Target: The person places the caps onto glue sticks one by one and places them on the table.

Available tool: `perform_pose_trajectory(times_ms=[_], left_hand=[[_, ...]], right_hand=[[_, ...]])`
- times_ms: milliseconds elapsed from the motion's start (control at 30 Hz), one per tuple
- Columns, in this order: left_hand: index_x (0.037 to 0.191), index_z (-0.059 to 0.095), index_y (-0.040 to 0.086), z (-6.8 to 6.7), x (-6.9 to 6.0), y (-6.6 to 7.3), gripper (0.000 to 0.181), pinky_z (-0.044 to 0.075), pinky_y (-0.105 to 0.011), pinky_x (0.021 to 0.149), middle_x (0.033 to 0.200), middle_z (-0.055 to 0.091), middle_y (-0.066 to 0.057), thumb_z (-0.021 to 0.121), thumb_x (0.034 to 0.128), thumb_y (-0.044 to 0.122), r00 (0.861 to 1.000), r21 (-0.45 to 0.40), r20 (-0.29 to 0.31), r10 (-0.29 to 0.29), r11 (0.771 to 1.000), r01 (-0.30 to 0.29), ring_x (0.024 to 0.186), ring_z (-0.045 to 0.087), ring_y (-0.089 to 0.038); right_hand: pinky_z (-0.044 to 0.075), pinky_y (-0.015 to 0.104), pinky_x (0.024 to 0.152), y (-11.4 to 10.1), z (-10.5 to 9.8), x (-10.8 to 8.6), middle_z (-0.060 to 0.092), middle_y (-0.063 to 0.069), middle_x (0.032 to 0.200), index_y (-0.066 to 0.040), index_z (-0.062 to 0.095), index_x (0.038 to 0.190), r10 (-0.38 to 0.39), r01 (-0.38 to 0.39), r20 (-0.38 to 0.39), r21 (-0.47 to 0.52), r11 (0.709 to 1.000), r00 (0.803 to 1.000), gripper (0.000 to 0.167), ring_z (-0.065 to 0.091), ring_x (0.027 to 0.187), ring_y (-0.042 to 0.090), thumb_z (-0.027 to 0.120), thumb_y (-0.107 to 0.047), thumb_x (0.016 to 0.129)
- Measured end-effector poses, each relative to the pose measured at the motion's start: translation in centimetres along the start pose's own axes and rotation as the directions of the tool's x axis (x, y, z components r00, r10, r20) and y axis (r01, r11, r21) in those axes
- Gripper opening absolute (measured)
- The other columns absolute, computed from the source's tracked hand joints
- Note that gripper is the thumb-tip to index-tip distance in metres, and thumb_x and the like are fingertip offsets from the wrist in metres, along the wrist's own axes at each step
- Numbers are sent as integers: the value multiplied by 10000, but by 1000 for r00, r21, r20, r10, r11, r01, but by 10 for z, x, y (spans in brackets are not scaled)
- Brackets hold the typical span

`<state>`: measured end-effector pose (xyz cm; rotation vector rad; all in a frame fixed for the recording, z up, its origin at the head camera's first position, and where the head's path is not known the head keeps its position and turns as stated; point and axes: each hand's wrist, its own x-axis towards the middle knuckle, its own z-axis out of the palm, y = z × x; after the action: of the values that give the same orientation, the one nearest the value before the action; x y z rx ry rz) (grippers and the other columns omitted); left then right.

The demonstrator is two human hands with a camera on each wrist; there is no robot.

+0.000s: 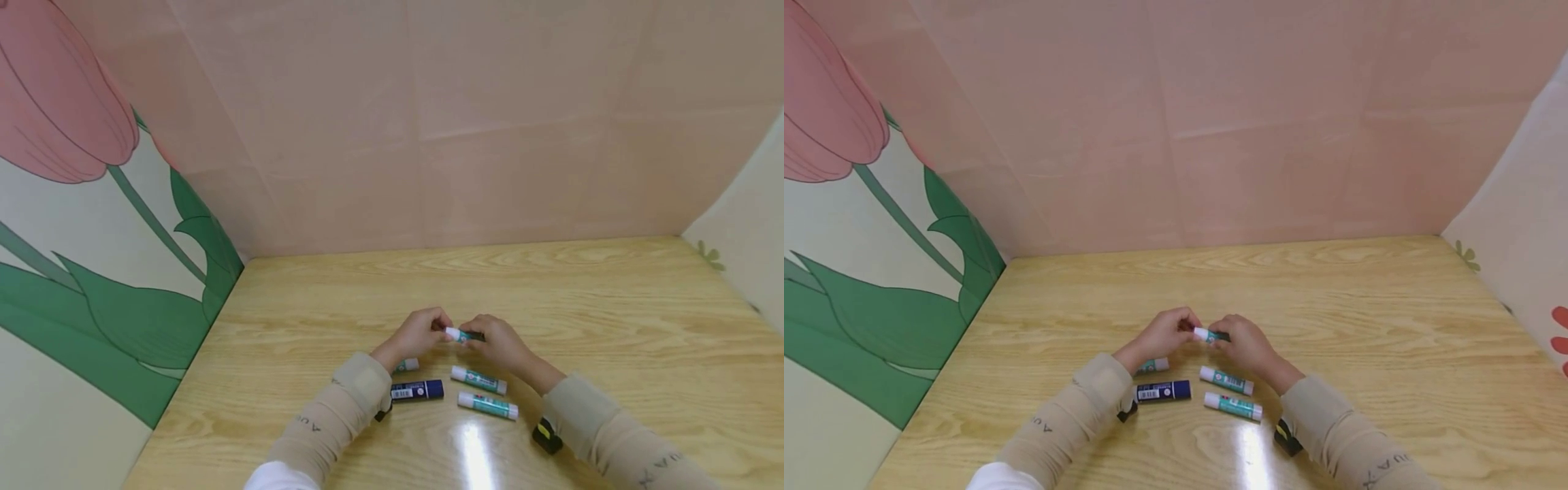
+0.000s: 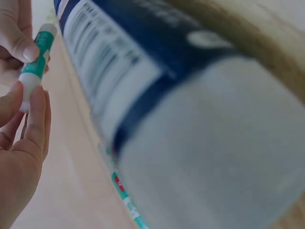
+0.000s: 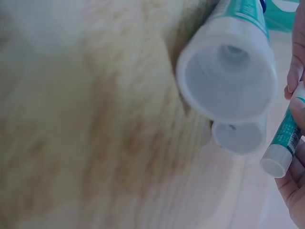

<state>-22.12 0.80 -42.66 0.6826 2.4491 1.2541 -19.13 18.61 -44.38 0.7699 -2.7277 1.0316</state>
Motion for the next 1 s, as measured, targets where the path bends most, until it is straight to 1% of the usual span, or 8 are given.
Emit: perform_pose_trajectory(times_ms=[200, 367, 467, 500, 533, 667, 767, 1000], left_hand=[[856, 559, 72, 2, -1, -2, 95, 420, -158, 609, 758, 537, 44, 619, 782, 82, 1000, 13, -5, -27, 1000, 27, 698, 494, -55], [883, 551, 64, 3, -1, -3, 103, 424, -174, 650, 803, 546, 21, 605, 797, 77, 999, 21, 12, -42, 999, 42, 744, 510, -77], [888, 554, 57, 3, -2, -4, 105, 425, -186, 687, 828, 549, 15, 606, 798, 71, 1000, 29, 21, -23, 999, 22, 772, 516, -80], [888, 558, 73, 5, 1, -11, 104, 423, -186, 683, 833, 546, 24, 608, 802, 101, 1000, 34, 19, 6, 999, -7, 772, 514, -73], [885, 560, 73, 4, 1, -12, 106, 422, -185, 689, 832, 544, 25, 613, 800, 107, 1000, 32, 18, 15, 999, -15, 772, 512, -68], [902, 562, 48, 4, 0, -14, 143, 421, -192, 701, 852, 546, 2, 620, 798, 128, 1000, 11, 10, 25, 1000, -25, 779, 512, -72], [941, 557, 11, 2, -4, -9, 185, 420, -194, 712, 892, 561, -47, 615, 801, 119, 1000, -7, 11, -18, 1000, 18, 796, 514, -86], [977, 555, -3, 1, -7, -9, 229, 417, -181, 699, 921, 569, -83, 605, 813, 149, 1000, 2, 21, -20, 1000, 20, 791, 509, -80]], right_hand=[[439, 263, 606, 1, 1, 1, 571, -10, 771, -22, 639, 865, 0, 0, 18, 4, 1000, 1000, 158, 502, 698, 126, 672, -4, 711], [443, 253, 618, 1, 3, 2, 569, -17, 781, -42, 632, 847, 63, -65, 62, 33, 997, 996, 125, 511, 709, 116, 654, -8, 729], [443, 257, 612, 0, 3, 1, 566, -16, 776, -46, 629, 841, 86, -91, 86, 62, 994, 993, 114, 515, 704, 119, 651, -16, 734], [443, 259, 610, 0, 2, 1, 567, -17, 772, -48, 629, 841, 89, -96, 95, 71, 993, 991, 110, 516, 701, 119, 649, -20, 736], [444, 257, 609, 0, 3, 2, 566, -23, 767, -55, 629, 838, 99, -107, 105, 78, 991, 990, 107, 515, 698, 115, 652, -28, 737], [435, 251, 599, 2, 4, 2, 566, -35, 751, -68, 629, 825, 113, -125, 143, 82, 989, 983, 110, 504, 681, 102, 669, -48, 725], [424, 246, 585, 3, 4, 2, 559, -37, 741, -61, 628, 831, 99, -114, 171, 79, 990, 980, 129, 490, 667, 96, 683, -59, 714], [408, 236, 560, 5, 2, 2, 533, -43, 703, -48, 618, 824, 59, -77, 211, 79, 994, 976, 130, 468, 638, 82, 682, -63, 713]])
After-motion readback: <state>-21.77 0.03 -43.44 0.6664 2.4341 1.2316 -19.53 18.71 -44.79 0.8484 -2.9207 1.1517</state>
